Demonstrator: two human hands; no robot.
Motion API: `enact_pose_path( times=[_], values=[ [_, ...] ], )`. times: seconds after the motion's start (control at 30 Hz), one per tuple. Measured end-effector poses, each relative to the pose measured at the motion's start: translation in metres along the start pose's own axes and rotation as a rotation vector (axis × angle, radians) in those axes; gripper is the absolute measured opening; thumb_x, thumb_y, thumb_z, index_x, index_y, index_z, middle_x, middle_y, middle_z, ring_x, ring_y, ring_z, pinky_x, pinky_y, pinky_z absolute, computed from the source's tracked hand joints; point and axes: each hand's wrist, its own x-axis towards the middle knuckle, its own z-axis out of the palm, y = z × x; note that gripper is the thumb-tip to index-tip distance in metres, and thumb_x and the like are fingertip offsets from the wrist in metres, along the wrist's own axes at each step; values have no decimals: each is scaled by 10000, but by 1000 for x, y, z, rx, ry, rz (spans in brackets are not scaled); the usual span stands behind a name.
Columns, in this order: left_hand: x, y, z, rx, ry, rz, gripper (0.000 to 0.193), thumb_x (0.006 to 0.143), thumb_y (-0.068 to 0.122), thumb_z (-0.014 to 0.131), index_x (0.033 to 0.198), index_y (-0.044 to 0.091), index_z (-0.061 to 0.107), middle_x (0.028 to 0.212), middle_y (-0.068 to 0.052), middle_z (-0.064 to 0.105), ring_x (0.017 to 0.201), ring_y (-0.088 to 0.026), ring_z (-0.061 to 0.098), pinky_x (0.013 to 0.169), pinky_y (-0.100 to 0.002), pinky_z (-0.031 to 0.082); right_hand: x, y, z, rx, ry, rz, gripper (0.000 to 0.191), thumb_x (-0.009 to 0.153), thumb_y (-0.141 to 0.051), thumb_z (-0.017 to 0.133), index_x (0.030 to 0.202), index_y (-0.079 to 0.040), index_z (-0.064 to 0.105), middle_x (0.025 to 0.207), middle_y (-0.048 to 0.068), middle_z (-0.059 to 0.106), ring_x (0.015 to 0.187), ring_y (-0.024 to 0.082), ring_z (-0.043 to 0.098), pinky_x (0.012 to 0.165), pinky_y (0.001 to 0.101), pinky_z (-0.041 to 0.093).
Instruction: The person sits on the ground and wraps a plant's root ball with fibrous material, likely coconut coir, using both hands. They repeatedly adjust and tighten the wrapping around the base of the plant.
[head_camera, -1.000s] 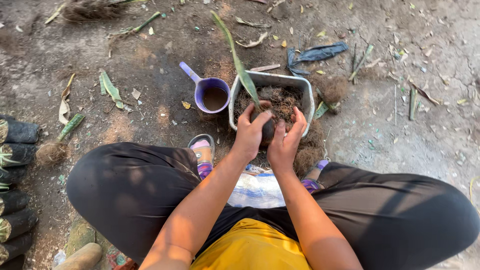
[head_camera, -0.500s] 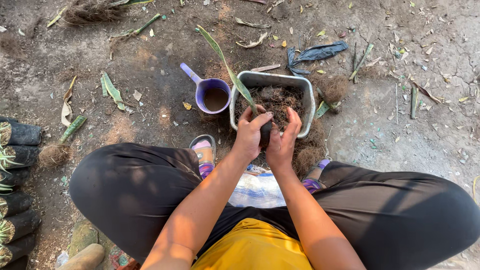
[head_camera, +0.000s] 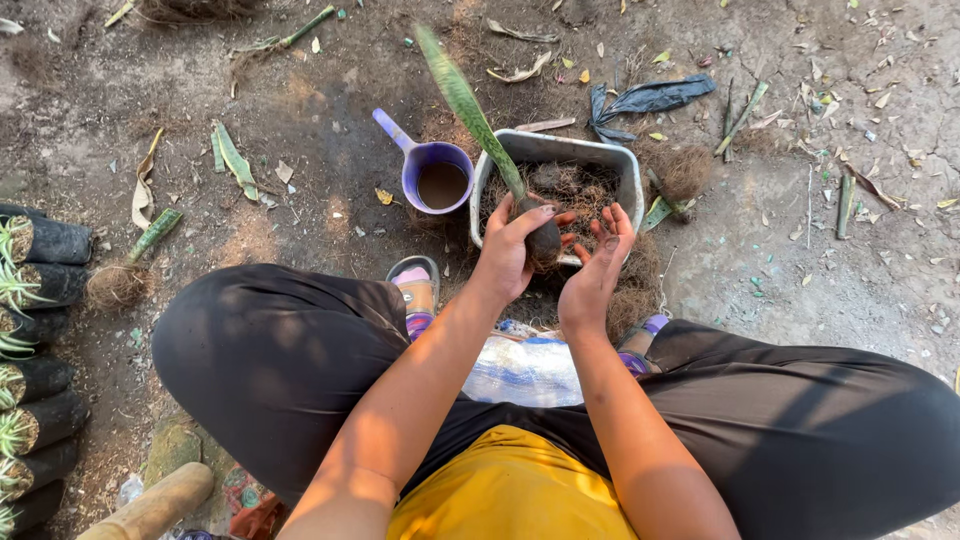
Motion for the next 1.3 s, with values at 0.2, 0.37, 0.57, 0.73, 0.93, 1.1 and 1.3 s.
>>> enact_pose_path(
  times=[0.2,0.37,0.57,0.73,0.93,1.1,1.3],
  values=[
    [3,-10,-6,54,-24,79,280,900,0,679,1140,40,540,922,-101,640,818,-191,669,717,-343,584,-6,-3,5,-287,-61,-202,633,1086,-431,490,1530,-19,309,1526,190,343,1388,310,432,1080,443,461],
    [3,-9,-2,17,53,129,226,940,56,645,1139,43,539,935,-88,649,835,-194,671,722,-348,582,-6,-3,8,-316,-55,-256,583,1119,-372,482,1572,-31,345,1565,176,397,1392,310,486,1151,447,434],
    [0,5,5,7,49,138,243,943,41,649,1146,64,516,1001,-92,652,870,-215,686,737,-372,591,-7,-5,4,-321,-114,-224,661,1031,-417,597,1521,-35,372,1519,176,400,1379,322,466,1064,430,488],
    [-5,13,8,-86,-4,30,268,899,42,617,1116,99,469,975,-121,654,815,-262,694,694,-413,607,-6,-1,5,-277,-176,-197,696,1026,-524,601,1520,-74,403,1526,161,403,1395,302,472,1080,439,514],
    [-8,10,5,-115,-28,-39,324,877,46,609,1160,131,476,914,-114,635,761,-241,668,654,-390,587,-13,1,4,-308,-140,-212,732,1019,-555,599,1528,-71,389,1538,168,398,1411,306,449,1076,436,476],
    [-3,4,-2,-112,-7,37,312,930,26,655,1177,97,478,955,-109,620,834,-213,653,730,-384,586,-14,-7,4,-514,-83,-264,685,1032,-456,655,1541,-72,404,1537,150,443,1422,303,432,1070,449,439],
    [-2,11,-6,-75,-87,6,430,840,-11,622,1212,99,435,1018,-138,645,894,-244,692,778,-381,615,1,-21,3,-324,-77,-31,640,985,-386,684,1494,-101,422,1471,142,443,1362,277,446,1001,406,477]
  ],
)
